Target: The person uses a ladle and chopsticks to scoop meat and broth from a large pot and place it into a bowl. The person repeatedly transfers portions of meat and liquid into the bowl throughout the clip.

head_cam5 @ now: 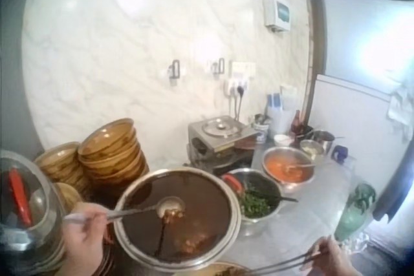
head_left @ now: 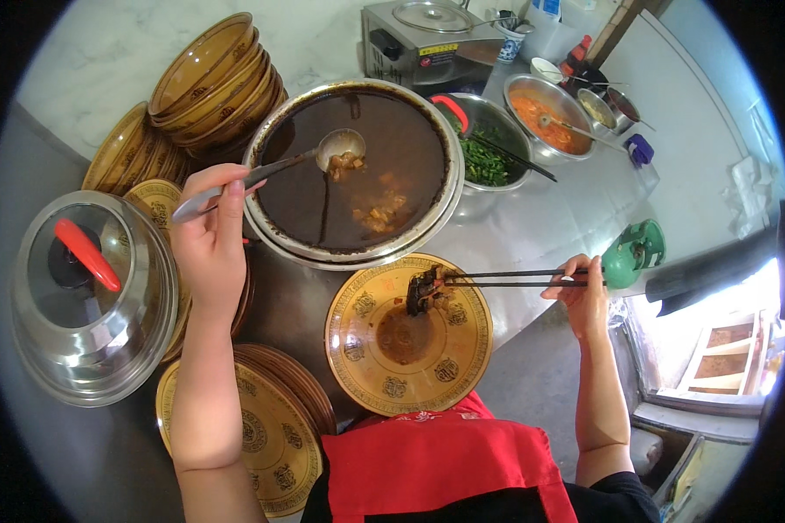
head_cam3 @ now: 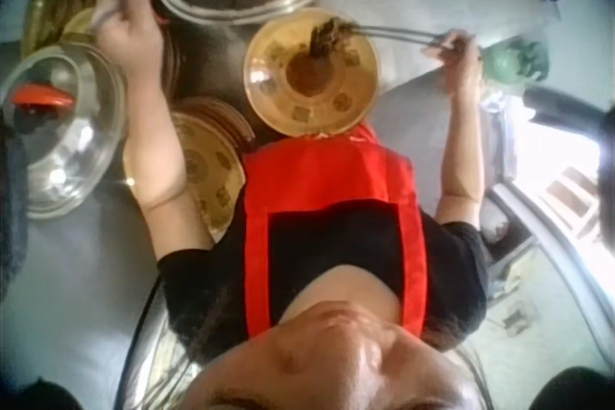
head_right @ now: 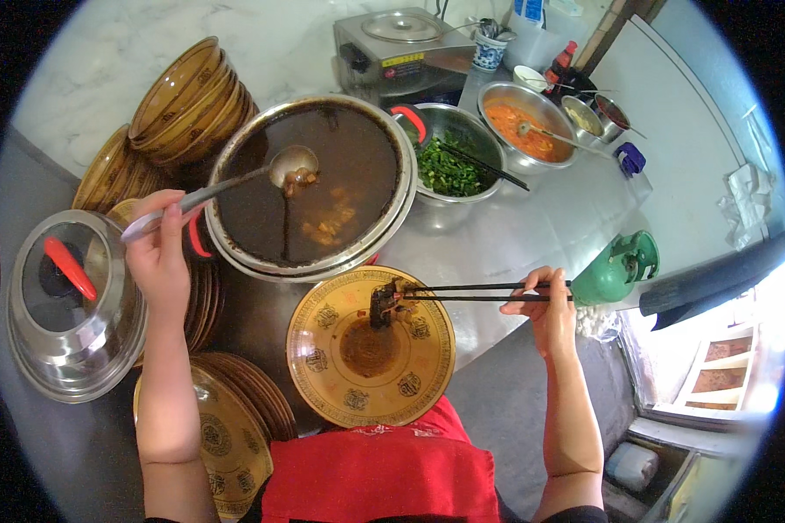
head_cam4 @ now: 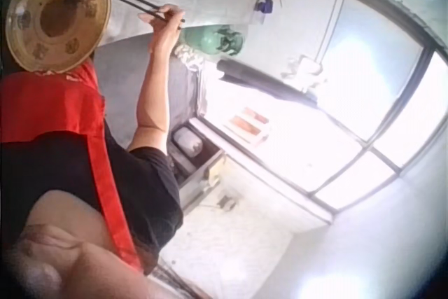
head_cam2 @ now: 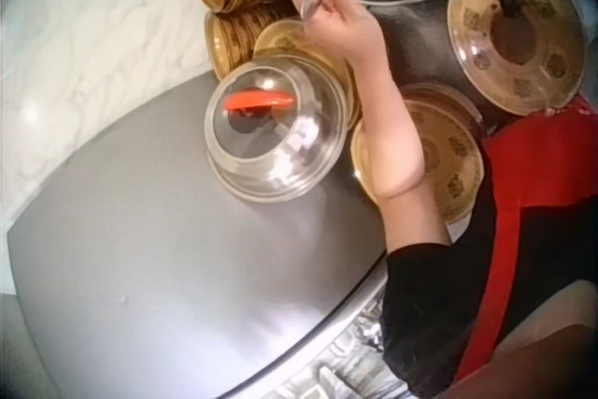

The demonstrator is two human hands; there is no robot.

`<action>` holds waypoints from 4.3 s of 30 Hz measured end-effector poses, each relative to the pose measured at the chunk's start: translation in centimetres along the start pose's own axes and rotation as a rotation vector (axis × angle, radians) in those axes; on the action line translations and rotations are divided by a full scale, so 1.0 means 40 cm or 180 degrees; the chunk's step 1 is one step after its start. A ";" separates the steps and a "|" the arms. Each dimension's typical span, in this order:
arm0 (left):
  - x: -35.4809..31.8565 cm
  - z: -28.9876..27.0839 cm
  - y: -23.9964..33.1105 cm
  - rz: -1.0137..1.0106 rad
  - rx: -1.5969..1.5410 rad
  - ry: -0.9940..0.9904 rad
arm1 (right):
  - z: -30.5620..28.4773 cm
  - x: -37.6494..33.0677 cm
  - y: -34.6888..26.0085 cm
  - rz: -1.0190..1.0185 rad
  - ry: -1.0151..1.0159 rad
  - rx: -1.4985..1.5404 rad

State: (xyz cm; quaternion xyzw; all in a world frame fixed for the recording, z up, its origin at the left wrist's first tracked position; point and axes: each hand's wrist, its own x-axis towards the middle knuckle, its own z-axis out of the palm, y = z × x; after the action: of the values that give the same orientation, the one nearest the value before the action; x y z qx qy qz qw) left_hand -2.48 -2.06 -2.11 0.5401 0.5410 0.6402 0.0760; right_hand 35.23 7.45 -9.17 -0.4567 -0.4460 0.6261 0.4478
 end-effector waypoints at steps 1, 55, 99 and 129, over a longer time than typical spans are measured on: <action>-0.002 0.002 -0.001 0.0051 0.0046 -0.0025 | -0.003 0.004 -0.005 -0.0042 -0.0046 0.0057; 0.024 0.134 -0.097 -0.1011 -0.1034 -0.0361 | 0.094 0.056 -0.165 -0.1118 -0.0345 0.0557; 0.011 -0.010 0.056 -0.0896 -0.0699 0.0162 | 0.298 0.026 -0.117 -0.1316 -0.1324 -0.0168; 0.004 -0.012 0.064 -0.0576 -0.0579 -0.0022 | 0.149 0.036 -0.137 -0.0707 -0.0167 0.0947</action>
State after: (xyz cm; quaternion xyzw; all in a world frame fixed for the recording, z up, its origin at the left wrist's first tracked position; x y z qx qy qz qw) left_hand -1.67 -3.31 0.05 0.4821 0.5269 0.6753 0.1840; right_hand 30.01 9.05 -3.02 -0.3169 -0.4078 0.6435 0.5650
